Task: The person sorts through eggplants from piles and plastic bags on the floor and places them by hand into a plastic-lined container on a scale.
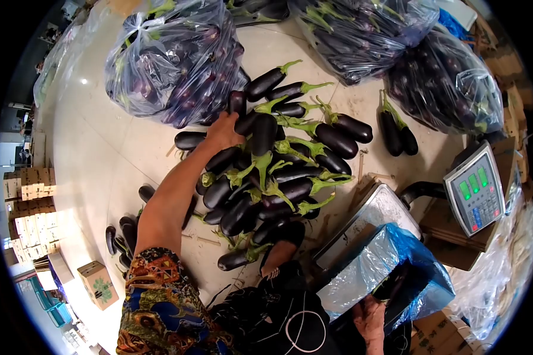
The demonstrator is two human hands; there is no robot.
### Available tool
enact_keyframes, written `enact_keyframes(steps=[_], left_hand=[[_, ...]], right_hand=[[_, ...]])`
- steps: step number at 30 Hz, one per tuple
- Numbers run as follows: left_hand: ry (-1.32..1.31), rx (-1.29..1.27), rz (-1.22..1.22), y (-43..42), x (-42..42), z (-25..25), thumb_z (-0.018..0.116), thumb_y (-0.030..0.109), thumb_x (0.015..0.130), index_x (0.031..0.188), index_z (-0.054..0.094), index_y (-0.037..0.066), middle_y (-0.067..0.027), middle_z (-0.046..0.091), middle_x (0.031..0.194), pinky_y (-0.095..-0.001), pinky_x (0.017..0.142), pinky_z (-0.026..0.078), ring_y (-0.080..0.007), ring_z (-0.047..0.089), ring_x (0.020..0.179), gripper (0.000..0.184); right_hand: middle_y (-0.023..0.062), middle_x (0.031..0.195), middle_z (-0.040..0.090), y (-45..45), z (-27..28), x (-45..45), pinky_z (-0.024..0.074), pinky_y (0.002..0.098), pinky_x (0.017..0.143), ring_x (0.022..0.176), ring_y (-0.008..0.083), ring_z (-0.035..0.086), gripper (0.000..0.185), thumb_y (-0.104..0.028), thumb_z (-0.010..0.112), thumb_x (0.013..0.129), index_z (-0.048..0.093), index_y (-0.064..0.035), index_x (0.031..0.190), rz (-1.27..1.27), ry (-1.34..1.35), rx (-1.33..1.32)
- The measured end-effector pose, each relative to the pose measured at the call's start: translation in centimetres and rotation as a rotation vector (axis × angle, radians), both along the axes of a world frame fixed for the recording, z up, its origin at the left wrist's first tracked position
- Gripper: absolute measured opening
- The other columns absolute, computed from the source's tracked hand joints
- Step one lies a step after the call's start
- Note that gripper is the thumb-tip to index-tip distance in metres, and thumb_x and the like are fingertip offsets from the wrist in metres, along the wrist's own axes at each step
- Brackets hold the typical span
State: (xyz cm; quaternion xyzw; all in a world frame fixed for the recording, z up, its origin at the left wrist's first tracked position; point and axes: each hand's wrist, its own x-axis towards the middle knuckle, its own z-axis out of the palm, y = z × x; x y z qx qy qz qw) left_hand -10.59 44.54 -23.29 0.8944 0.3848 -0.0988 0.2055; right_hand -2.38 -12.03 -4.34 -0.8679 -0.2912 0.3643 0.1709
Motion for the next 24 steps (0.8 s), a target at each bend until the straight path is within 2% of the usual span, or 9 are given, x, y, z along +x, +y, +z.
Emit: enact_keyframes(steps=[3, 6, 7, 10, 13, 17, 20, 23, 24], left_hand=[[-0.186, -0.354, 0.209, -3.1, -2.3, 0.3, 0.08, 0.034, 0.066, 0.131, 0.047, 0.003, -0.0227, 0.052, 0.118, -0.047, 0.092, 0.046, -0.0408, 0.055, 0.11, 0.08], [-0.347, -0.146, 0.029, -6.1, -5.5, 1.4, 0.08, 0.03, 0.069, 0.126, 0.048, 0.0, -0.0204, 0.054, 0.113, -0.043, 0.092, 0.045, -0.0398, 0.054, 0.104, 0.071], [-0.394, -0.306, 0.088, -6.8, -6.2, 2.5, 0.079, 0.029, 0.069, 0.12, 0.049, 0.0, -0.0209, 0.052, 0.113, -0.0437, 0.09, 0.045, -0.04, 0.054, 0.104, 0.066], [-0.131, -0.159, -0.11, -7.5, -8.4, 4.5, 0.079, 0.036, 0.073, 0.124, 0.051, 0.001, -0.0192, 0.051, 0.118, -0.0442, 0.09, 0.045, -0.0394, 0.054, 0.108, 0.068], [-0.267, -0.211, -0.136, -6.5, -9.7, 3.0, 0.076, 0.042, 0.078, 0.125, 0.053, 0.002, -0.0197, 0.052, 0.119, -0.0448, 0.09, 0.046, -0.0386, 0.054, 0.109, 0.066], [0.235, -0.553, 0.388, -2.5, -5.0, 5.6, 0.068, 0.05, 0.085, 0.133, 0.051, 0.004, -0.0218, 0.053, 0.13, -0.0441, 0.094, 0.045, -0.0367, 0.055, 0.115, 0.069], [0.11, -0.115, 0.154, 0.8, -3.3, -2.3, 0.066, 0.058, 0.084, 0.134, 0.05, 0.002, -0.0216, 0.049, 0.138, -0.0455, 0.099, 0.043, -0.0366, 0.054, 0.119, 0.077], [0.027, -0.173, 0.466, 2.7, 0.9, -5.3, 0.066, 0.063, 0.081, 0.131, 0.051, -0.002, -0.0221, 0.053, 0.135, -0.0467, 0.1, 0.045, -0.0375, 0.054, 0.121, 0.083], [0.148, -0.253, 0.589, 3.4, 2.5, -5.5, 0.073, 0.057, 0.077, 0.131, 0.051, 0.002, -0.0198, 0.059, 0.131, -0.045, 0.095, 0.051, -0.0351, 0.059, 0.118, 0.081]], right_hand=[[0.0171, 0.093, 0.066, 0.3, 0.0, -0.1, 0.0465, 0.0433, 0.083, 0.088, 0.0414, 0.059, 0.028, -0.001, 0.06, 0.072, 0.065, -0.0019, 0.099, -0.023, 0.014, 0.04], [0.0175, 0.095, 0.066, 0.0, -0.2, 0.1, 0.0468, 0.044, 0.082, 0.089, 0.0419, 0.059, 0.028, -0.001, 0.061, 0.072, 0.065, -0.0015, 0.099, -0.013, 0.028, 0.045], [0.0177, 0.095, 0.066, -0.1, -0.3, 0.0, 0.0469, 0.0442, 0.081, 0.089, 0.0421, 0.059, 0.027, -0.002, 0.061, 0.072, 0.065, -0.0013, 0.099, -0.013, 0.019, 0.047], [0.0181, 0.092, 0.066, 0.3, 0.0, -0.1, 0.0477, 0.044, 0.079, 0.086, 0.0427, 0.06, 0.026, -0.002, 0.061, 0.071, 0.065, -0.0005, 0.097, -0.008, -0.024, 0.013], [0.0185, 0.087, 0.066, 0.0, 0.1, 0.1, 0.0484, 0.0438, 0.076, 0.083, 0.0431, 0.06, 0.023, -0.002, 0.061, 0.07, 0.065, 0.0001, 0.093, 0.004, -0.043, -0.039], [0.0191, 0.083, 0.065, -0.2, -0.8, -0.1, 0.0491, 0.0432, 0.074, 0.082, 0.0429, 0.061, 0.02, -0.002, 0.062, 0.07, 0.065, 0.0004, 0.09, -0.032, -0.047, 0.08], [0.0192, 0.086, 0.066, -0.5, -1.0, -0.1, 0.0494, 0.0428, 0.075, 0.085, 0.0422, 0.062, 0.021, -0.003, 0.062, 0.07, 0.065, -0.0002, 0.091, -0.08, -0.021, 0.071], [0.0187, 0.087, 0.067, -0.6, -0.7, 0.1, 0.05, 0.0425, 0.076, 0.085, 0.0415, 0.063, 0.021, -0.004, 0.061, 0.071, 0.066, -0.0009, 0.091, -0.027, -0.033, -0.017], [0.0185, 0.089, 0.067, -0.7, -1.0, 0.1, 0.05, 0.0428, 0.077, 0.087, 0.0413, 0.063, 0.022, -0.005, 0.061, 0.072, 0.066, -0.0014, 0.093, -0.026, -0.015, 0.011]])
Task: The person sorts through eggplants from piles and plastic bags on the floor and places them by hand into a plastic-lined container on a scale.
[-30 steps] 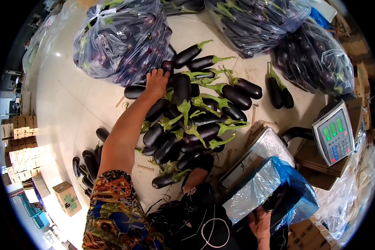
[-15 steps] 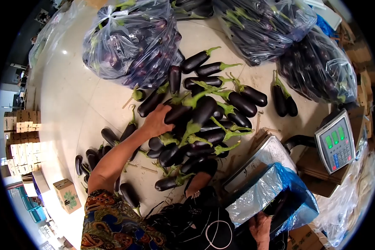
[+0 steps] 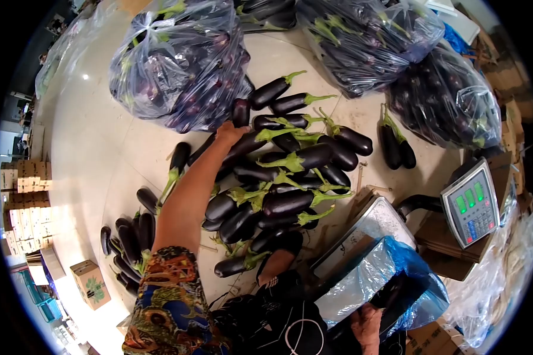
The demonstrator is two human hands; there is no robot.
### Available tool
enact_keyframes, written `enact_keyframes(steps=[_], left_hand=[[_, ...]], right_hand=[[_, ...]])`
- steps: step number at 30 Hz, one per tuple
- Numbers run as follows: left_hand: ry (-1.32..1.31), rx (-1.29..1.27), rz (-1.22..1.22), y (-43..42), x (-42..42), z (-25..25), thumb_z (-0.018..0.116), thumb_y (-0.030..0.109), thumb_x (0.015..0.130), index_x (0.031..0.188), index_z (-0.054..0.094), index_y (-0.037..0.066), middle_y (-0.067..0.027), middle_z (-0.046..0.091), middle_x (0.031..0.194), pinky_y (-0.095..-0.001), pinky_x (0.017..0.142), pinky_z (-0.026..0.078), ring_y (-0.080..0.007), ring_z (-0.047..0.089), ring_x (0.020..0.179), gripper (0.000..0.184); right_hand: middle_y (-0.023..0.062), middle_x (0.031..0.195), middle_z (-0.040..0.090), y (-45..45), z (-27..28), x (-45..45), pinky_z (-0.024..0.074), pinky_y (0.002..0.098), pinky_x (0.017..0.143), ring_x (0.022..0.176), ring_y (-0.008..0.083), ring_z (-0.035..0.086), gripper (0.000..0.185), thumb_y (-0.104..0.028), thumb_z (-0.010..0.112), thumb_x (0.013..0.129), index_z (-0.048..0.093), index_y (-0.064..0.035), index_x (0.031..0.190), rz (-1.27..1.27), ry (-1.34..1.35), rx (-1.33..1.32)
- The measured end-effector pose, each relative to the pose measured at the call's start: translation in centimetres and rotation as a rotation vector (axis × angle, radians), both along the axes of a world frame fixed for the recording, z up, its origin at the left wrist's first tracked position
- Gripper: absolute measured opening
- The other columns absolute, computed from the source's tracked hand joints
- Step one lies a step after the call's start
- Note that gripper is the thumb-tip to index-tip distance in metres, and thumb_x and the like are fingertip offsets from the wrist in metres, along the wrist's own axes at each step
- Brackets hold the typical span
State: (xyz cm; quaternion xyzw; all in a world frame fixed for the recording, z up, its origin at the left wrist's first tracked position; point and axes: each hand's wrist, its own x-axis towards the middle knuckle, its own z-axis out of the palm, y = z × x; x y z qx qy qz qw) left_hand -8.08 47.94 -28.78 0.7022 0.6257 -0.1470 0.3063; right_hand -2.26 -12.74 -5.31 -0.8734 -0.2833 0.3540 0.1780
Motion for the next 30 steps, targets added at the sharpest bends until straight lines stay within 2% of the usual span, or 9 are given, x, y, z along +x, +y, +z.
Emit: enact_keyframes(steps=[4, 8, 14, 17, 18, 21, 24, 29, 30], left_hand=[[0.013, 0.075, 0.132, 0.8, 1.9, -0.6, 0.082, 0.054, 0.067, 0.124, 0.057, 0.004, -0.018, 0.062, 0.125, -0.0458, 0.093, 0.051, -0.034, 0.061, 0.114, 0.08], [-0.043, 0.252, -0.169, -0.9, 1.7, 2.4, 0.082, 0.051, 0.066, 0.113, 0.063, 0.001, -0.0198, 0.067, 0.114, -0.0447, 0.09, 0.052, -0.0361, 0.064, 0.108, 0.072], [-0.359, 0.326, -0.39, -2.4, -0.9, 0.8, 0.078, 0.037, 0.074, 0.122, 0.057, 0.004, -0.0178, 0.065, 0.116, -0.0393, 0.089, 0.051, -0.0333, 0.067, 0.101, 0.063], [-0.869, -0.198, -0.27, -5.1, -2.9, 4.3, 0.075, 0.022, 0.079, 0.124, 0.056, 0.003, -0.0131, 0.063, 0.119, -0.0383, 0.087, 0.051, -0.032, 0.067, 0.098, 0.052], [-0.728, -0.232, -0.295, -6.2, -2.4, 7.5, 0.072, 0.014, 0.081, 0.123, 0.056, 0.003, -0.0085, 0.06, 0.121, -0.0374, 0.092, 0.048, -0.0278, 0.063, 0.107, 0.046], [-0.637, -0.111, -0.62, -6.2, -2.8, 9.1, 0.072, 0.013, 0.081, 0.123, 0.056, 0.003, -0.0078, 0.06, 0.122, -0.0365, 0.099, 0.044, -0.0241, 0.057, 0.116, 0.045], [-0.653, -0.264, -0.507, -5.4, -2.3, 7.6, 0.068, 0.013, 0.082, 0.123, 0.055, 0.005, -0.0078, 0.057, 0.126, -0.0369, 0.103, 0.041, -0.023, 0.05, 0.124, 0.044], [-0.532, -0.368, -0.664, -4.1, 0.3, 7.2, 0.062, 0.011, 0.081, 0.131, 0.049, 0.008, -0.0116, 0.053, 0.131, -0.0376, 0.105, 0.039, -0.025, 0.047, 0.127, 0.052], [-0.449, -0.259, -0.732, -4.9, 1.2, 6.9, 0.067, 0.014, 0.079, 0.134, 0.045, 0.009, -0.0128, 0.053, 0.131, -0.0382, 0.104, 0.04, -0.0255, 0.048, 0.125, 0.059]], right_hand=[[0.0175, 0.097, 0.067, -0.1, -0.6, 0.3, 0.0489, 0.0442, 0.083, 0.093, 0.0419, 0.061, 0.027, -0.007, 0.06, 0.073, 0.065, -0.0031, 0.099, 0.044, -0.017, 0.066], [0.0178, 0.105, 0.066, 1.0, 0.6, -0.1, 0.0458, 0.0471, 0.09, 0.099, 0.0443, 0.058, 0.034, -0.006, 0.059, 0.072, 0.063, -0.0039, 0.106, 0.002, -0.022, 0.008], [0.0174, 0.102, 0.065, 1.3, 1.1, -0.2, 0.048, 0.0474, 0.083, 0.094, 0.0443, 0.059, 0.032, -0.004, 0.059, 0.072, 0.063, -0.0039, 0.103, 0.031, -0.06, 0.026], [0.0172, 0.1, 0.065, 1.5, 1.3, -0.2, 0.0486, 0.0473, 0.081, 0.092, 0.0441, 0.06, 0.03, -0.003, 0.059, 0.072, 0.063, -0.004, 0.102, 0.021, -0.011, -0.02], [0.0172, 0.1, 0.065, 1.5, 1.4, -0.2, 0.0487, 0.0472, 0.081, 0.091, 0.044, 0.06, 0.03, -0.003, 0.059, 0.072, 0.063, -0.004, 0.101, 0.017, 0.005, -0.047], [0.0169, 0.1, 0.065, 1.4, 1.1, -0.3, 0.0489, 0.0461, 0.081, 0.091, 0.0429, 0.06, 0.032, -0.002, 0.058, 0.071, 0.063, -0.0038, 0.102, -0.229, 0.254, -0.188], [0.0159, 0.101, 0.065, 1.7, 1.2, -0.3, 0.0491, 0.045, 0.081, 0.092, 0.0419, 0.06, 0.034, -0.001, 0.058, 0.071, 0.063, -0.0041, 0.105, 0.06, -0.078, 0.028], [0.0148, 0.102, 0.066, 1.8, 1.3, -0.3, 0.0494, 0.0452, 0.081, 0.092, 0.0419, 0.06, 0.037, 0.0, 0.058, 0.071, 0.063, -0.0047, 0.107, 0.033, -0.044, 0.001], [0.0147, 0.102, 0.065, 1.9, 1.4, -0.3, 0.0495, 0.0453, 0.081, 0.092, 0.0419, 0.06, 0.037, 0.0, 0.058, 0.071, 0.062, -0.0048, 0.107, 0.04, -0.051, -0.006]])
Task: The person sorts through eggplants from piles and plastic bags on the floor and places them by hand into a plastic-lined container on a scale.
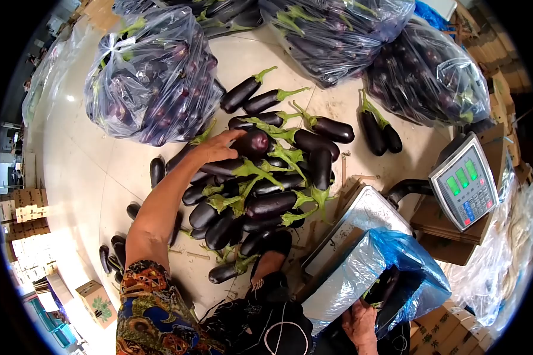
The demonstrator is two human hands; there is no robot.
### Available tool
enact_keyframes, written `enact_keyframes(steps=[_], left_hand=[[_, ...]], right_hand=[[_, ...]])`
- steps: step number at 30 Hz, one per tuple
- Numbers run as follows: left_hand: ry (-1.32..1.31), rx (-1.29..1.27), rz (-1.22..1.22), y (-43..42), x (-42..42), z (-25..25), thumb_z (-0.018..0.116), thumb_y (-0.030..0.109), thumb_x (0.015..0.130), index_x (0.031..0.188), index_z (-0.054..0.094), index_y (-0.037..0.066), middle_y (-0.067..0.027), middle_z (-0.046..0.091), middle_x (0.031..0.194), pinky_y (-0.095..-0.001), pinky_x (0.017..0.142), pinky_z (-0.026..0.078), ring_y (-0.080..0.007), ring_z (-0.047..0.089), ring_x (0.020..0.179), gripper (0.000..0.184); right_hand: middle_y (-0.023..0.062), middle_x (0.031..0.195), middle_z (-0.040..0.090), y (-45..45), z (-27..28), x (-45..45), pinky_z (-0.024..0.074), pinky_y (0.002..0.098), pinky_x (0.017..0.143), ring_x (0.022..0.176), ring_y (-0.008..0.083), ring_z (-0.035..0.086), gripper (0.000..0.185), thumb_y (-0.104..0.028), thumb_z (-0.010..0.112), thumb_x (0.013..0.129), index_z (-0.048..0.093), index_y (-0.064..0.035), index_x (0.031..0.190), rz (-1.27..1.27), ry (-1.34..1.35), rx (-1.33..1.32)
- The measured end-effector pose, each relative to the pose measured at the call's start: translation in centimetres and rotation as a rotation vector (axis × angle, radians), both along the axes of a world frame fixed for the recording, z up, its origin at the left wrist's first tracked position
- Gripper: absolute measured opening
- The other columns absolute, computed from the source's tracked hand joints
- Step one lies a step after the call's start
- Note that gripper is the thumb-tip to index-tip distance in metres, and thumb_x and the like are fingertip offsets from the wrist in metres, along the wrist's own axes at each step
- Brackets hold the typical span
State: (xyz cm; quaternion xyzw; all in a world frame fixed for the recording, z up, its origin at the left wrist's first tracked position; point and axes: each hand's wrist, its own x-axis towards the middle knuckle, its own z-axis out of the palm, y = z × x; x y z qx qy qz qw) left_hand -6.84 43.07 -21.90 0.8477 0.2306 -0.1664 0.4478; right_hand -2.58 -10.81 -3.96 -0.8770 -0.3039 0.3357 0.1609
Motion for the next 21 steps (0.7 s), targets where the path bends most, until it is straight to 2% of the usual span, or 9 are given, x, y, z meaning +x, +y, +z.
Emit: enact_keyframes(steps=[3, 4, 6, 7, 13, 14, 17, 19, 21], left_hand=[[-0.09, 0.028, -0.01, 0.5, 0.1, -2.3, 0.074, 0.017, 0.077, 0.135, 0.044, 0.008, -0.0138, 0.053, 0.13, -0.0385, 0.103, 0.041, -0.0274, 0.051, 0.121, 0.067], [-0.054, 0.006, 0.068, 0.3, 0.3, -2.6, 0.079, 0.022, 0.074, 0.133, 0.046, 0.006, -0.0126, 0.055, 0.126, -0.038, 0.102, 0.042, -0.028, 0.054, 0.117, 0.07], [-0.099, 0.151, 0.037, -0.1, 0.3, -2.7, 0.08, 0.022, 0.072, 0.133, 0.047, 0.006, -0.0115, 0.056, 0.124, -0.0383, 0.101, 0.043, -0.0274, 0.055, 0.114, 0.071], [-0.122, 0.224, 0.021, -0.4, 0.3, -2.2, 0.081, 0.023, 0.072, 0.133, 0.048, 0.006, -0.0109, 0.056, 0.122, -0.0384, 0.101, 0.043, -0.0271, 0.056, 0.113, 0.072], [-0.426, 0.101, 0.254, -2.7, 0.9, 3.7, 0.082, 0.02, 0.07, 0.138, 0.046, 0.005, -0.0092, 0.057, 0.12, -0.0387, 0.101, 0.045, -0.0242, 0.057, 0.114, 0.078], [-0.525, -0.033, 0.33, -3.3, 1.2, 4.8, 0.078, 0.015, 0.075, 0.137, 0.047, 0.003, -0.0092, 0.058, 0.122, -0.0349, 0.101, 0.044, -0.0214, 0.057, 0.115, 0.07], [-0.577, -0.436, 0.478, -5.6, 2.4, 11.4, 0.078, 0.014, 0.077, 0.135, 0.048, 0.003, -0.0075, 0.061, 0.119, -0.0333, 0.097, 0.048, -0.0198, 0.06, 0.108, 0.066], [-0.639, -0.604, 0.481, -6.9, 2.6, 13.8, 0.072, 0.007, 0.083, 0.136, 0.049, 0.003, -0.0069, 0.063, 0.118, -0.032, 0.096, 0.049, -0.0166, 0.061, 0.106, 0.058], [-0.678, -0.911, 0.433, -7.6, 2.5, 13.8, 0.071, 0.018, 0.085, 0.132, 0.05, 0.001, -0.0118, 0.064, 0.118, -0.036, 0.097, 0.049, -0.022, 0.062, 0.109, 0.054]], right_hand=[[0.0145, 0.099, 0.065, 0.1, 0.2, -0.2, 0.0497, 0.045, 0.079, 0.09, 0.0415, 0.061, 0.036, 0.0, 0.058, 0.07, 0.062, -0.0046, 0.105, -0.048, 0.047, -0.095], [0.0144, 0.098, 0.065, 0.1, 0.1, -0.2, 0.0497, 0.0447, 0.077, 0.088, 0.0411, 0.061, 0.035, 0.0, 0.058, 0.07, 0.063, -0.0046, 0.104, -0.033, 0.038, -0.07], [0.014, 0.095, 0.065, 0.1, 0.0, -0.2, 0.0497, 0.0442, 0.074, 0.086, 0.0404, 0.061, 0.033, 0.001, 0.058, 0.07, 0.063, -0.0047, 0.102, -0.006, 0.017, -0.023], [0.0139, 0.093, 0.064, 0.0, -0.1, -0.2, 0.0496, 0.0436, 0.073, 0.084, 0.0402, 0.061, 0.033, 0.002, 0.058, 0.069, 0.063, -0.0048, 0.101, -0.008, 0.016, -0.021], [0.0141, 0.086, 0.064, -0.1, 0.4, -0.4, 0.0492, 0.041, 0.066, 0.077, 0.0398, 0.061, 0.031, 0.002, 0.059, 0.068, 0.064, -0.0047, 0.098, -0.055, 0.076, -0.097], [0.0146, 0.086, 0.064, 0.0, 0.5, -0.3, 0.0494, 0.0414, 0.066, 0.076, 0.0402, 0.061, 0.03, 0.001, 0.06, 0.069, 0.064, -0.0045, 0.098, -0.037, 0.066, -0.081], [0.0164, 0.088, 0.064, -0.3, 0.5, -0.3, 0.0505, 0.0436, 0.068, 0.079, 0.0416, 0.062, 0.029, -0.001, 0.061, 0.071, 0.064, -0.0043, 0.1, 0.001, 0.045, -0.048], [0.0175, 0.091, 0.065, -0.5, 0.6, -0.4, 0.0511, 0.0453, 0.071, 0.081, 0.0424, 0.063, 0.029, -0.003, 0.062, 0.072, 0.063, -0.0046, 0.101, 0.03, 0.041, -0.031], [0.0182, 0.094, 0.066, -0.5, 0.9, -0.4, 0.0517, 0.0466, 0.073, 0.083, 0.0432, 0.063, 0.029, -0.005, 0.064, 0.074, 0.063, -0.0051, 0.104, 0.074, 0.043, -0.016]])
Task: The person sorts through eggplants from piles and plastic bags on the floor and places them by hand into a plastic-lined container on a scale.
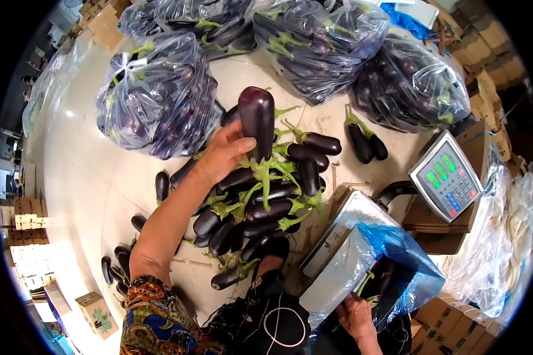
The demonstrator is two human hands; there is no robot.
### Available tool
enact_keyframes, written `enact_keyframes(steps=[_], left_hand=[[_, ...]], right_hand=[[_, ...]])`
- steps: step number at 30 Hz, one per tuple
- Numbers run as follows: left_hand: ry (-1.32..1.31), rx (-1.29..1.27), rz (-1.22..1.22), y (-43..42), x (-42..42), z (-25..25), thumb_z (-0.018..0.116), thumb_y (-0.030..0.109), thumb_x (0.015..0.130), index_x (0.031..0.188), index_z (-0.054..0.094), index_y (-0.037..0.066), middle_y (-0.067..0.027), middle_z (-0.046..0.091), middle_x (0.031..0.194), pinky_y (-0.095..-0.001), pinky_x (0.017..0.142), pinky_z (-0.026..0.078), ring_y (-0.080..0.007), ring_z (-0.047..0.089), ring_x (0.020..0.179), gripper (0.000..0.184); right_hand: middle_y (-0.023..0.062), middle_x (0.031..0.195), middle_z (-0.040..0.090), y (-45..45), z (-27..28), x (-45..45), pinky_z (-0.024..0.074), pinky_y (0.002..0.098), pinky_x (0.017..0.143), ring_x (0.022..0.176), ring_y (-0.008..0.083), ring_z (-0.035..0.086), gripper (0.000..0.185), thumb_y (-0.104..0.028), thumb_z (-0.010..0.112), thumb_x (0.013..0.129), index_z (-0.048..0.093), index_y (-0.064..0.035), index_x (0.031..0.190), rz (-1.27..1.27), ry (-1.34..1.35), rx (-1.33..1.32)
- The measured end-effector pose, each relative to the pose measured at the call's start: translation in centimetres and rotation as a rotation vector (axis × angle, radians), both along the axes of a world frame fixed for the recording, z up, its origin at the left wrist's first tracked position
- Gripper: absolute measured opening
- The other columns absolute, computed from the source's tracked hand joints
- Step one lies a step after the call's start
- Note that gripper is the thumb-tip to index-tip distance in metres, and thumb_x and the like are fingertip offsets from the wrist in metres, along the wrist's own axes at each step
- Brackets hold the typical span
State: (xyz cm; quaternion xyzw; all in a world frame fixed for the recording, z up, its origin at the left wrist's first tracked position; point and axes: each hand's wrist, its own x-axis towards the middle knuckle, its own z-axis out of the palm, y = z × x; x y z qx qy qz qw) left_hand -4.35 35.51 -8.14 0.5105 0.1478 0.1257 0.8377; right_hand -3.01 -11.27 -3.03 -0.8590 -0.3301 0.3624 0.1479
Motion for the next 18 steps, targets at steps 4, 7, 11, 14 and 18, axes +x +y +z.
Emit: enact_keyframes(steps=[4, 7, 11, 14, 18], left_hand=[[-0.071, -0.147, -0.138, -2.8, -0.2, 1.8, 0.078, 0.034, 0.081, 0.132, 0.049, -0.002, -0.0143, 0.063, 0.118, -0.0382, 0.098, 0.05, -0.0248, 0.063, 0.108, 0.069], [-0.023, -0.128, -0.159, -4.4, -0.7, 3.2, 0.081, 0.028, 0.076, 0.133, 0.048, -0.001, -0.0117, 0.063, 0.117, -0.0368, 0.098, 0.05, -0.023, 0.063, 0.107, 0.072], [0.042, 0.107, -0.075, -7.3, -0.8, 6.6, 0.079, 0.01, 0.068, 0.138, 0.045, 0.005, -0.0033, 0.059, 0.121, -0.0294, 0.094, 0.049, -0.0149, 0.059, 0.108, 0.078], [0.005, 0.143, -0.102, -8.9, -0.6, 8.4, 0.077, 0.008, 0.067, 0.137, 0.044, 0.001, -0.0063, 0.058, 0.123, -0.0317, 0.099, 0.047, -0.0168, 0.059, 0.111, 0.077], [-0.092, -0.088, -0.271, -9.3, -0.7, 7.4, 0.076, 0.01, 0.072, 0.138, 0.043, -0.001, -0.0142, 0.056, 0.13, -0.0393, 0.104, 0.044, -0.0262, 0.058, 0.118, 0.075]], right_hand=[[0.0179, 0.097, 0.066, -0.8, -0.1, -0.3, 0.0517, 0.0478, 0.073, 0.083, 0.0431, 0.063, 0.029, -0.009, 0.067, 0.078, 0.062, -0.0056, 0.107, -0.003, 0.012, -0.004], [0.0182, 0.096, 0.065, -1.0, 0.5, -0.2, 0.0524, 0.0477, 0.072, 0.082, 0.0419, 0.064, 0.028, -0.012, 0.067, 0.081, 0.059, -0.0031, 0.105, 0.011, -0.029, -0.001], [0.0194, 0.095, 0.064, -0.9, 1.4, 0.2, 0.0519, 0.0485, 0.07, 0.08, 0.0434, 0.063, 0.025, -0.011, 0.065, 0.083, 0.058, -0.0014, 0.104, -0.01, -0.053, 0.08], [0.0198, 0.095, 0.064, -1.1, 1.8, -0.1, 0.0518, 0.0487, 0.07, 0.08, 0.044, 0.063, 0.023, -0.01, 0.065, 0.084, 0.057, -0.0011, 0.104, -0.025, -0.077, 0.099], [0.0187, 0.092, 0.065, -1.0, 2.6, -0.2, 0.052, 0.0469, 0.068, 0.079, 0.0423, 0.064, 0.019, -0.01, 0.066, 0.084, 0.06, -0.0016, 0.101, -0.062, -0.123, 0.167]])
